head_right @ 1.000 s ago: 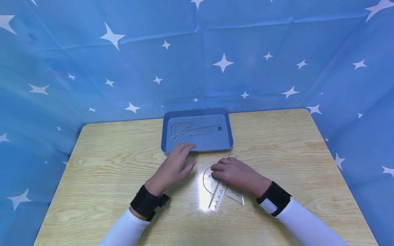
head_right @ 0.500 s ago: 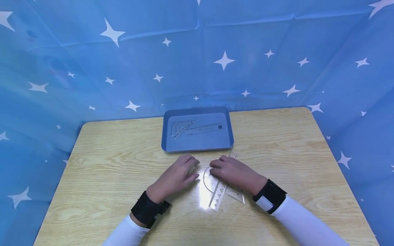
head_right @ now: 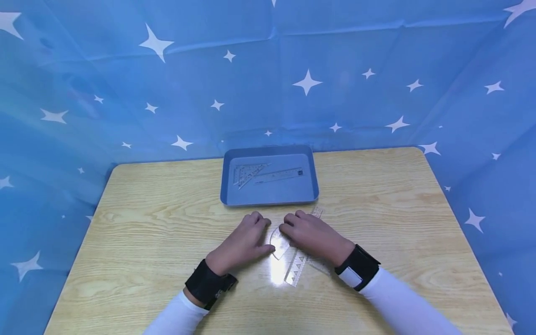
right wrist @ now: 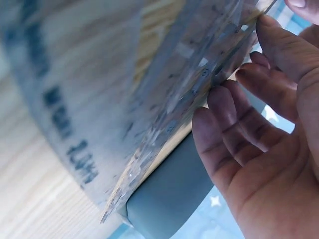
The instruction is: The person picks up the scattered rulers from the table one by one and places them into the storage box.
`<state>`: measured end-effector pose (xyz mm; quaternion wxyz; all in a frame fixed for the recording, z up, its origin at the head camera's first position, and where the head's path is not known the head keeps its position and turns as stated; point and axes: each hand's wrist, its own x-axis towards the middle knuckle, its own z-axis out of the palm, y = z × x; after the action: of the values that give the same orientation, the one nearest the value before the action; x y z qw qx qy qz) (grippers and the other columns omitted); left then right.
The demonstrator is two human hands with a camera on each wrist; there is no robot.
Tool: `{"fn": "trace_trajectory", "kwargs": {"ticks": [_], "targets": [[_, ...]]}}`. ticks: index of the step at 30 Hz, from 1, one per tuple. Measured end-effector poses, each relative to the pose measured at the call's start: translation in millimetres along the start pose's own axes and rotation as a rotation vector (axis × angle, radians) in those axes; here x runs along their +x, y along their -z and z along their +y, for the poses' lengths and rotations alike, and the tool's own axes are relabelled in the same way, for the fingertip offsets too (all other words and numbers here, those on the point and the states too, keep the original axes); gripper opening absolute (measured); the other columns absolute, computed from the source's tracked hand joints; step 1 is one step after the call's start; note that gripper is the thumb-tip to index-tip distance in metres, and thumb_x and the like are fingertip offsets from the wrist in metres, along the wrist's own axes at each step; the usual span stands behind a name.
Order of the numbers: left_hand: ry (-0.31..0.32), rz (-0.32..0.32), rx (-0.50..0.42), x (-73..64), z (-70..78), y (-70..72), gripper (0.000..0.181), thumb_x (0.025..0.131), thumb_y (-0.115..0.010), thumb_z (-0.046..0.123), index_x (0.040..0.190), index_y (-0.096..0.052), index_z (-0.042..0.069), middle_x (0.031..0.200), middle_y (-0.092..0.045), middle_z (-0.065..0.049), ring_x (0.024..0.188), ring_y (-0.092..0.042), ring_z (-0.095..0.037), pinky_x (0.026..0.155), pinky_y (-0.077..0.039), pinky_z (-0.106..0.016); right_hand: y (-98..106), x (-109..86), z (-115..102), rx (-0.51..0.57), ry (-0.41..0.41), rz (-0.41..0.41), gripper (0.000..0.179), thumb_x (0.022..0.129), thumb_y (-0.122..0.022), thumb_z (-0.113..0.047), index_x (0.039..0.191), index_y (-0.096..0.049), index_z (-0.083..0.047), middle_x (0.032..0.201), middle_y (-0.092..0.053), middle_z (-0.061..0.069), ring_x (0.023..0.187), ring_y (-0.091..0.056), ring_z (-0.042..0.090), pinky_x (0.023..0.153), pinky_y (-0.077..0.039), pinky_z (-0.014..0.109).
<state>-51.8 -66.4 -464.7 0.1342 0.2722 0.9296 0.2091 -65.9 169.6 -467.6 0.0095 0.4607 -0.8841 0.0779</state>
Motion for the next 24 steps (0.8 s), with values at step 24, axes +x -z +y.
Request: {"fn": "trace_trajectory", "kwargs": {"ticks": [24], "targets": [[0.172,0.021,-0.016,0.7,12.4,-9.0,0.062,0.078,-0.091,0.032,0.119,-0.059,-0.001,0.106,-0.047,-0.009,0.095,-0.042,-0.024,0.073,-0.042,-0.031,-9.6,14.8,-11.6,0.035,-0.133,-0.025,0.049,0.088,-0.082,-0.036,0.119,-0.063,-0.005,0.101,-0.056,0.005,0.086,-0.055,0.018,0.075,-0.054,0.035]]}}
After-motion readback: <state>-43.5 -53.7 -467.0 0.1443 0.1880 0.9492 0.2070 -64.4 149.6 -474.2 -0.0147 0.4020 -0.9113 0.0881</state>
